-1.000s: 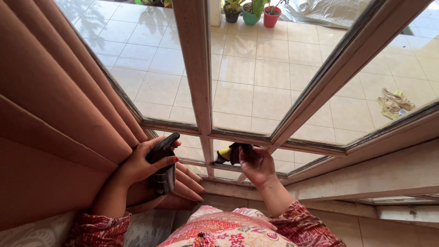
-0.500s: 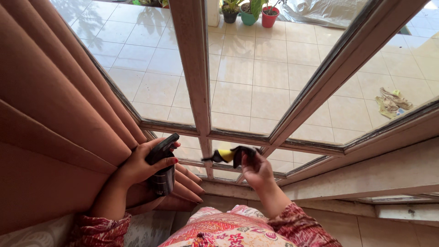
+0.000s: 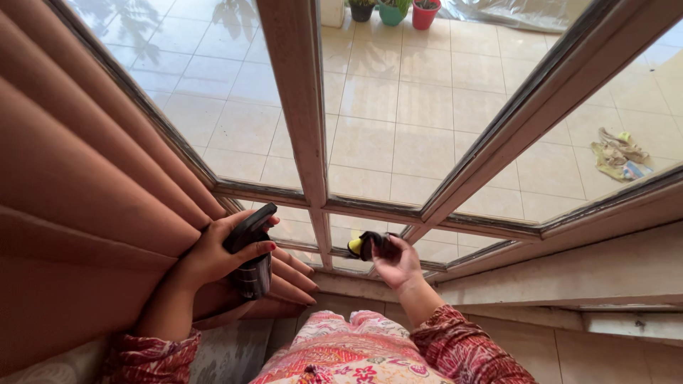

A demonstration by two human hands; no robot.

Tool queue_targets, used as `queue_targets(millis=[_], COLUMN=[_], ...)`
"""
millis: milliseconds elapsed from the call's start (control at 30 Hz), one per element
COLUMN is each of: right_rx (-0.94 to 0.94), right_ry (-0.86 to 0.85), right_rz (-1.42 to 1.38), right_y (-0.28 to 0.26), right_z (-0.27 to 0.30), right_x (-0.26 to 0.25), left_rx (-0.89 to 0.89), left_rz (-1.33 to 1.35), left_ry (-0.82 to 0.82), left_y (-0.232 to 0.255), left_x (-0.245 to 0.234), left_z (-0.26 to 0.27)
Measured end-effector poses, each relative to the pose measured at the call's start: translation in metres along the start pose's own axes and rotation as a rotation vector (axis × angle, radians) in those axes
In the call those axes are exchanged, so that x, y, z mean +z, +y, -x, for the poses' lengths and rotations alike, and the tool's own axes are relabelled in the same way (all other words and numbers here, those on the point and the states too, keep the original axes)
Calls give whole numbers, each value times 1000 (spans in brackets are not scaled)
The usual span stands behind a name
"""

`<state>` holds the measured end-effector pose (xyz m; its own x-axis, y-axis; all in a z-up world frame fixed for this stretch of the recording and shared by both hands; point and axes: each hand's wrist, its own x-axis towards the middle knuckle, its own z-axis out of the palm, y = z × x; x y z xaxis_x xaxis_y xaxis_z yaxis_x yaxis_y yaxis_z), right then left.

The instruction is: The person cleans the lower panes of a multi-pane window using a spray bottle and a yellow cloth. They spray the glass and wipe the surface repeatedly, moving along the bottom edge of the window frame.

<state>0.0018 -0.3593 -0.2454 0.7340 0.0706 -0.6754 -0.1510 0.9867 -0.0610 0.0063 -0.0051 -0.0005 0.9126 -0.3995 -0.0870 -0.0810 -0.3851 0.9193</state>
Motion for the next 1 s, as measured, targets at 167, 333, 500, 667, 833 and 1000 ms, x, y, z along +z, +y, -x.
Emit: queue_targets(millis=[167, 333, 500, 667, 833, 1000], right_rx=[58, 52, 46, 103, 156, 124], right_ry=[-263, -121, 103, 172, -12, -119], right_rz=[14, 147, 210, 89, 74, 186], right_y=[-9, -4, 4, 10, -10, -5], right_z=[26, -60, -117, -123, -49, -86], right_x=[20, -36, -64, -54, -14, -41], left_rx=[-8, -9, -10, -233, -86, -26], left_rz=[-15, 39, -16, 1, -83, -37], left_ry=[16, 42, 40, 22, 53, 38], left_y=[-3, -5, -2, -1, -7, -9], left_x=[-2, 3, 4, 3, 2, 3], left_z=[-6, -15, -21, -25, -23, -24])
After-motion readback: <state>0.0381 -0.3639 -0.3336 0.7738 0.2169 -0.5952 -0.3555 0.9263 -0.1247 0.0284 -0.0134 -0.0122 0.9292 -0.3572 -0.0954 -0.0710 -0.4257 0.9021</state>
